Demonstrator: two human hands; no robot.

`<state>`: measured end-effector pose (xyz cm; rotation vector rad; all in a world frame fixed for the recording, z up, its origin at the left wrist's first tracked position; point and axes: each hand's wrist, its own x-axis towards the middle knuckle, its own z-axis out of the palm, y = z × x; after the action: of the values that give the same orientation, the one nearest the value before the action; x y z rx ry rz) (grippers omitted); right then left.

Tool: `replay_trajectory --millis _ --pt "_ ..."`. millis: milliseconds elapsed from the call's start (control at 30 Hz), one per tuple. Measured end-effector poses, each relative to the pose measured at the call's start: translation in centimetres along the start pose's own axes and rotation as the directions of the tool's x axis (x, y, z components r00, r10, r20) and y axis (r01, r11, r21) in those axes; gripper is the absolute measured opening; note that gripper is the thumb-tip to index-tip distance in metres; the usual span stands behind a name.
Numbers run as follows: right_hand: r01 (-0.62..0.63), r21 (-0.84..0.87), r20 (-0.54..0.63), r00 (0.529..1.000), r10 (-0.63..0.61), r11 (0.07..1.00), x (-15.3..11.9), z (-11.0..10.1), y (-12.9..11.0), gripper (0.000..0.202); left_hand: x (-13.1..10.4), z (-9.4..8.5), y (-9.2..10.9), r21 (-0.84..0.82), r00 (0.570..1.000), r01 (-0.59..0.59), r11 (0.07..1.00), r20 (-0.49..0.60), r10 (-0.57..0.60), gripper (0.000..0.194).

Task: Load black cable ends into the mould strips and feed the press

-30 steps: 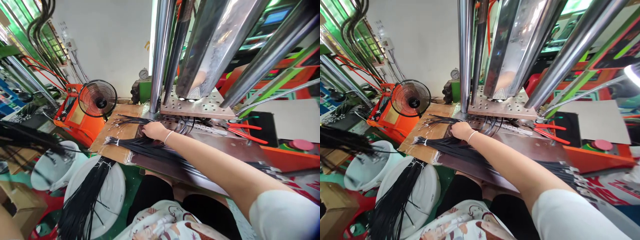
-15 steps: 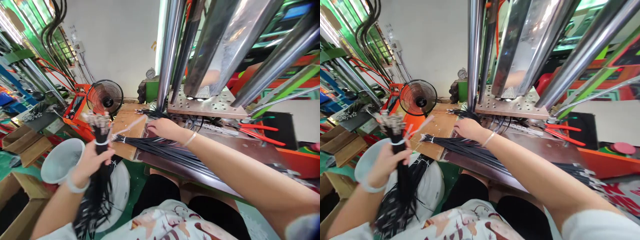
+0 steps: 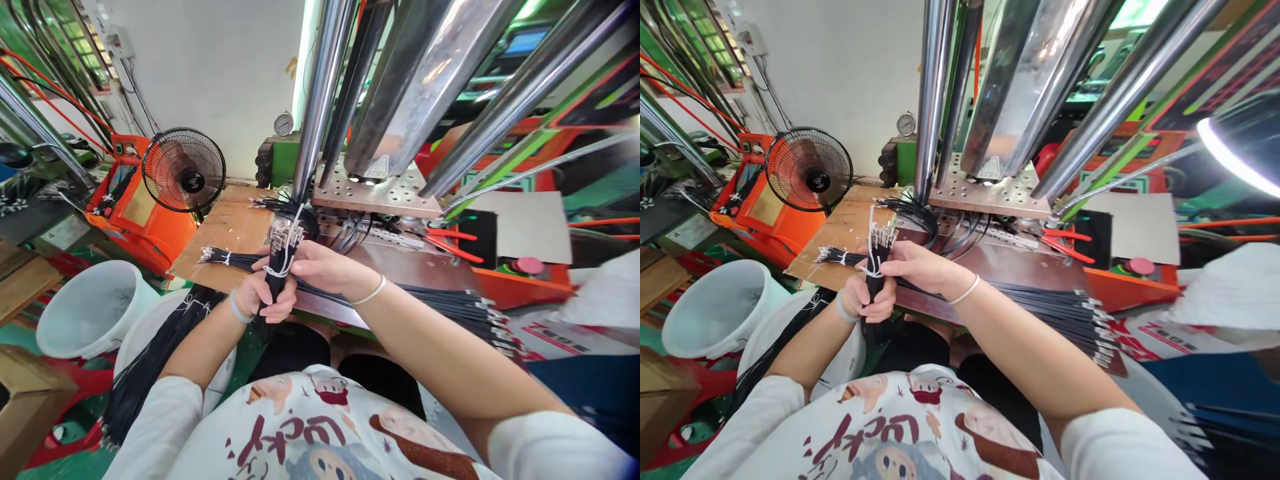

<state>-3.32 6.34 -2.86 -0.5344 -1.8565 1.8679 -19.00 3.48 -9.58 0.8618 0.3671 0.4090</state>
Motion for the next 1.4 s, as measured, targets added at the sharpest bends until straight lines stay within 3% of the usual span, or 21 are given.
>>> replay_trajectory --millis 100,200,367,433,500,533,567,667,700,733,767,900,1000,1100,1167,1267,1333,1400 --pt "-0.122 -0.155 -0.040 0.992 0.117 0.980 0.4 -0.2 0.1 0.072 0.5 -0.1 0.1 0.036 0.994 0.093 0.995 0.045 -0.095 0.028" --pt "-0.121 -0.230 -0.120 0.988 0.095 0.966 0.7 -0.1 0.2 0.073 0.1 -0.5 0.0 0.046 0.996 0.050 0.998 0.072 -0.053 0.032" --pt "0.081 0.004 0.031 0.996 -0.081 0.997 1.0 1.5 -0.6 0.065 0.2 -1.0 0.2 0.155 0.998 -0.004 0.988 0.066 -0.006 0.031" --pt "0.100 0.067 -0.051 0.994 -0.097 0.993 0.9 2.3 -0.8 0.050 0.2 -0.7 0.5 0.238 0.997 -0.068 0.969 0.037 0.060 0.035" --pt "0.080 0.093 -0.196 0.979 -0.061 0.992 0.9 2.9 -0.6 0.036 -0.4 0.1 0.7 0.393 0.967 -0.177 0.902 -0.099 0.233 0.039" --pt "0.078 0.113 -0.278 0.960 -0.044 0.991 0.8 3.1 -0.4 0.032 -0.9 0.7 0.8 0.511 0.922 -0.206 0.835 -0.184 0.340 0.039" --pt "0.091 0.143 -0.361 0.932 -0.034 0.986 0.8 3.2 0.0 0.029 -1.6 1.3 0.8 0.641 0.849 -0.202 0.741 -0.263 0.459 0.038" --pt "0.180 0.230 -0.548 0.836 -0.025 0.956 0.8 3.7 1.1 0.022 -3.6 3.5 0.3 0.902 0.501 0.004 0.431 -0.375 0.780 0.032" --pt "0.199 0.247 -0.579 0.815 -0.021 0.948 0.8 4.0 1.5 0.020 -4.0 4.1 0.1 0.922 0.417 0.085 0.379 -0.378 0.827 0.033" --pt "0.202 0.262 -0.590 0.807 -0.009 0.944 0.8 4.2 1.7 0.020 -4.2 4.7 0.0 0.923 0.376 0.145 0.356 -0.384 0.843 0.035" --pt "0.199 0.279 -0.593 0.805 0.006 0.939 0.9 4.6 2.0 0.019 -4.3 5.0 -0.2 0.918 0.388 0.179 0.353 -0.395 0.833 0.039" --pt "0.202 0.349 -0.598 0.800 0.051 0.915 0.8 5.8 2.8 0.021 -3.8 4.6 -0.3 0.889 0.534 0.115 0.442 -0.431 0.727 0.045" --pt "0.146 0.365 -0.541 0.837 0.082 0.919 0.5 6.2 3.3 0.024 -3.4 3.4 -0.4 0.816 0.644 -0.015 0.578 -0.434 0.629 0.042" --pt "0.123 0.452 -0.482 0.867 0.125 0.883 0.4 6.1 3.9 0.028 -3.3 2.5 -0.7 0.636 0.704 -0.073 0.768 -0.513 0.491 0.050" --pt "0.118 0.501 -0.489 0.856 0.167 0.857 0.5 5.9 4.4 0.029 -3.2 2.2 -1.2 0.490 0.709 -0.085 0.867 -0.582 0.398 0.054" --pt "0.094 0.481 -0.527 0.825 0.202 0.872 0.3 6.5 5.2 0.030 -3.1 2.8 -2.6 0.336 0.681 -0.117 0.935 -0.658 0.322 0.050" --pt "0.096 0.427 -0.556 0.812 0.178 0.899 -0.3 7.3 6.1 0.036 -3.3 3.4 -4.4 0.272 0.643 -0.120 0.955 -0.711 0.284 0.046" --pt "0.111 0.366 -0.576 0.807 0.131 0.924 -0.5 7.8 7.5 0.045 -3.9 2.9 -6.5 0.241 0.559 -0.084 0.967 -0.792 0.246 0.042"
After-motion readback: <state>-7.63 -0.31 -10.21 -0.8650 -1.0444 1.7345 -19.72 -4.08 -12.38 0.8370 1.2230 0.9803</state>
